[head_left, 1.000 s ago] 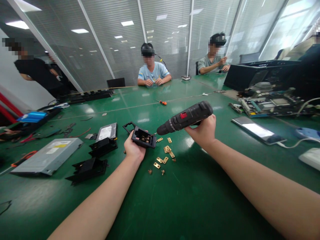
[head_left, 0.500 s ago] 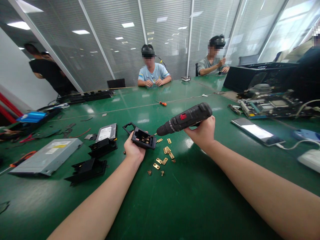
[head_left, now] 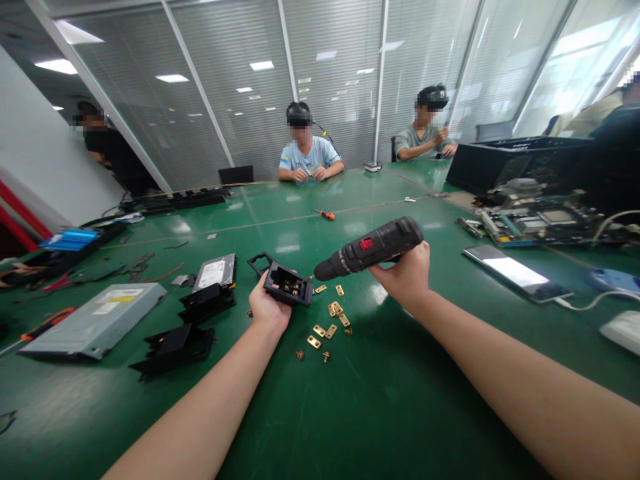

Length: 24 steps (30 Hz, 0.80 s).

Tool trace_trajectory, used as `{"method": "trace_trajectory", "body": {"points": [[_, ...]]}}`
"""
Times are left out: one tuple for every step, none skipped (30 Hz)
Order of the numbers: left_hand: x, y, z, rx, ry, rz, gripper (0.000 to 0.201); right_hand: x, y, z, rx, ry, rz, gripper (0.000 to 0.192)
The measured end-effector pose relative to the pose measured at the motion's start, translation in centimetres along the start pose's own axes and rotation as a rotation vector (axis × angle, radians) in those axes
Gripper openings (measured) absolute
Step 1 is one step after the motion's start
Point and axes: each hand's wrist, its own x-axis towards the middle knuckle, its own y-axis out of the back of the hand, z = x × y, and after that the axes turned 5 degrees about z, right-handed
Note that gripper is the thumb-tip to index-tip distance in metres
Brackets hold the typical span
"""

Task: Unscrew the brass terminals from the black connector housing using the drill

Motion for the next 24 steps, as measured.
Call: {"method": "trace_trajectory", "body": {"points": [[-0.04,-0.03,0.04,0.001,0.004,0.004,0.018,0.01,0.01,-0.03,0.001,0.0,-0.001,0.03],[-0.09,-0.07,0.08,0.001,0.007,0.007,0.018,0.02,0.02,-0.06,0.002,0.001,-0.001,0.03],[-0.15,-0.1,0.12,0.001,0.009,0.007,0.018,0.04,0.03,-0.08,0.002,0.001,0.0,0.03],[-0.2,-0.13,0.14,0.003,0.01,0.004,0.017,0.06,0.03,-0.09,0.0,0.002,0.001,0.03],[-0.24,-0.14,0.14,0.005,0.012,-0.001,0.017,0.08,0.03,-0.08,-0.002,0.002,0.003,0.03],[-0.25,-0.14,0.13,0.005,0.011,-0.006,0.017,0.1,0.02,-0.07,-0.005,0.002,0.004,0.03],[-0.25,-0.11,0.11,0.005,0.009,-0.011,0.017,0.11,0.0,-0.05,-0.007,0.001,0.004,0.03],[-0.21,-0.08,0.07,0.004,0.005,-0.015,0.017,0.12,-0.02,-0.03,-0.009,0.0,0.003,0.03],[-0.15,-0.03,0.02,0.001,0.0,-0.017,0.017,0.11,-0.04,-0.01,-0.011,0.0,0.002,0.031],[-0.08,0.03,-0.02,0.0,-0.005,-0.019,0.017,0.1,-0.07,0.0,-0.013,-0.001,0.002,0.031],[0.01,0.09,-0.07,0.001,-0.008,-0.019,0.017,0.08,-0.1,0.02,-0.015,-0.001,0.002,0.032],[0.1,0.15,-0.1,0.005,-0.01,-0.02,0.018,0.06,-0.12,0.03,-0.017,-0.001,0.003,0.032],[0.18,0.2,-0.12,0.008,-0.012,-0.019,0.018,0.04,-0.13,0.03,-0.018,-0.001,0.004,0.032],[0.25,0.23,-0.13,0.008,-0.013,-0.017,0.018,0.01,-0.14,0.03,-0.019,0.0,0.004,0.032],[0.3,0.24,-0.12,0.006,-0.012,-0.014,0.017,0.0,-0.14,0.03,-0.018,0.001,0.004,0.032],[0.33,0.24,-0.11,0.001,-0.011,-0.011,0.017,-0.02,-0.13,0.03,-0.017,0.003,0.003,0.032],[0.33,0.22,-0.08,-0.006,-0.011,-0.008,0.017,-0.02,-0.13,0.03,-0.016,0.005,0.003,0.032],[0.32,0.18,-0.06,-0.01,-0.009,-0.005,0.017,-0.02,-0.13,0.02,-0.015,0.006,0.003,0.031],[0.28,0.13,-0.04,-0.011,-0.007,-0.002,0.017,0.0,-0.12,0.02,-0.014,0.008,0.003,0.031],[0.24,0.08,-0.02,-0.009,-0.006,0.001,0.017,0.01,-0.13,0.02,-0.013,0.011,0.003,0.031],[0.19,0.04,-0.01,-0.005,-0.006,0.003,0.018,0.04,-0.13,0.03,-0.011,0.013,0.003,0.032],[0.16,0.01,-0.02,0.0,-0.005,0.005,0.019,0.06,-0.14,0.03,-0.011,0.014,0.002,0.032],[0.13,0.0,-0.03,0.004,-0.005,0.002,0.019,0.08,-0.15,0.03,-0.012,0.014,0.003,0.032],[0.12,0.01,-0.05,-0.001,-0.013,-0.017,0.019,0.1,-0.15,0.04,-0.014,0.013,0.003,0.032]]}}
